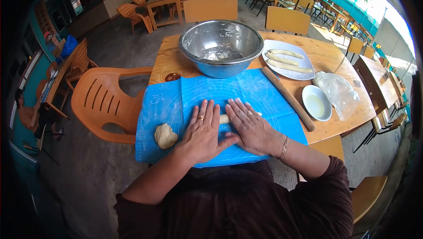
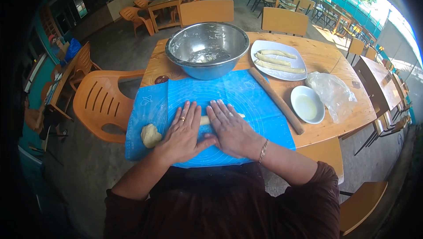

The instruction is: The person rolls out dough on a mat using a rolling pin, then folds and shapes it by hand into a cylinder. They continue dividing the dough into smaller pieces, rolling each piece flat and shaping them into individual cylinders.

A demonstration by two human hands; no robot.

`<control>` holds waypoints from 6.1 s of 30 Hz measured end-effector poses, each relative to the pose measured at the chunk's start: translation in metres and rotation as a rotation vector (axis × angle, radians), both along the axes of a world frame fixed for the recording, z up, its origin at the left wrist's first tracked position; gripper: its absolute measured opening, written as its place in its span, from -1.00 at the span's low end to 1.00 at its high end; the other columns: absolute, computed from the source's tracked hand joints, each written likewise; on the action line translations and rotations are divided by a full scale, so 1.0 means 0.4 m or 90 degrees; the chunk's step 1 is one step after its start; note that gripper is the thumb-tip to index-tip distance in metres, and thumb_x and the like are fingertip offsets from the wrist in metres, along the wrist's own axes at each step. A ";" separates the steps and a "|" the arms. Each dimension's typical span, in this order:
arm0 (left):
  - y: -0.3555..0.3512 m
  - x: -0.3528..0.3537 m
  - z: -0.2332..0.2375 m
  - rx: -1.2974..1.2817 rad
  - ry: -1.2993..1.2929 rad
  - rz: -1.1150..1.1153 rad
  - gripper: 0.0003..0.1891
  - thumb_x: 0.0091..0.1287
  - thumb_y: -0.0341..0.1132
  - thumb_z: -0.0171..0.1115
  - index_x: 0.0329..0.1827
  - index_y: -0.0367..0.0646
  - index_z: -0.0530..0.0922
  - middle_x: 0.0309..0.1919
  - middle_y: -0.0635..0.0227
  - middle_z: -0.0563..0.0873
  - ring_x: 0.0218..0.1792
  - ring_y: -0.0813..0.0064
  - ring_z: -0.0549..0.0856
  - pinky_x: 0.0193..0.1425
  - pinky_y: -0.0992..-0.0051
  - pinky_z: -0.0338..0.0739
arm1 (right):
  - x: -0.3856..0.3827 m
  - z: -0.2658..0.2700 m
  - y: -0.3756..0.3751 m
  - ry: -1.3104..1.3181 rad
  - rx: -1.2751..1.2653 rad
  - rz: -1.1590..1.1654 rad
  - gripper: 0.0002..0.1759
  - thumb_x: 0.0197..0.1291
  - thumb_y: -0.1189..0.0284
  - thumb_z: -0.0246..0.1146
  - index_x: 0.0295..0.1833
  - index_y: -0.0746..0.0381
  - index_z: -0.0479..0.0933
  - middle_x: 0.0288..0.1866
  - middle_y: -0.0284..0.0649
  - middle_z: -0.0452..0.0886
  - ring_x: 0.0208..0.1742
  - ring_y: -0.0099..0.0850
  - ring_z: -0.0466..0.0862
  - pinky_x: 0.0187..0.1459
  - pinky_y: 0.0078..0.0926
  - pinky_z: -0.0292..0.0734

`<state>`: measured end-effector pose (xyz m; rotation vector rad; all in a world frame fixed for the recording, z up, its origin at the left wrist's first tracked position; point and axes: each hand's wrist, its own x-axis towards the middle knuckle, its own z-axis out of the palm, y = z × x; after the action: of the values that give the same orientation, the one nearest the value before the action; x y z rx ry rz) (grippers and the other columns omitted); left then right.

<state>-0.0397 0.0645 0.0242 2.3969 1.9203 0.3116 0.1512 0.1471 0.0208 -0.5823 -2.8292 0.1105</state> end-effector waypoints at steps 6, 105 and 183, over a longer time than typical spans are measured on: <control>0.096 -0.034 0.059 -0.012 -0.103 0.108 -0.02 0.45 0.31 -0.11 0.48 -0.60 0.11 0.47 -0.33 0.21 0.56 -0.18 0.11 0.62 -0.03 -0.12 | -0.075 0.031 0.184 -0.011 -0.180 -0.058 -0.25 0.46 0.05 0.01 0.45 0.49 0.22 0.51 0.28 0.21 0.56 0.10 0.19 0.55 -0.11 0.09; -0.050 -0.049 -0.015 0.072 -0.224 0.043 -0.18 0.38 -0.11 0.27 0.49 -0.49 0.10 0.40 -0.34 0.27 0.47 -0.27 0.24 0.54 0.00 0.18 | 0.022 0.055 0.026 0.116 -0.183 -0.064 -0.70 0.07 0.43 0.41 -0.07 0.25 0.59 -0.15 -0.10 0.57 -0.04 -0.06 0.60 0.04 -0.15 0.55; -0.045 -0.092 -0.028 0.072 -0.513 0.034 0.08 0.43 0.45 -0.40 0.57 -0.45 -0.31 0.55 -0.34 -0.38 0.60 -0.20 -0.29 0.63 0.02 -0.25 | -0.172 0.005 0.111 0.062 -0.255 -0.062 -0.12 0.47 -0.03 -0.01 0.57 0.43 -0.04 0.57 0.35 0.02 0.58 0.27 0.07 0.55 0.08 -0.05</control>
<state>-0.0765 0.0467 0.0129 1.8174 1.5863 1.1910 0.0823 0.1913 0.0226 -0.7705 -2.6888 0.6788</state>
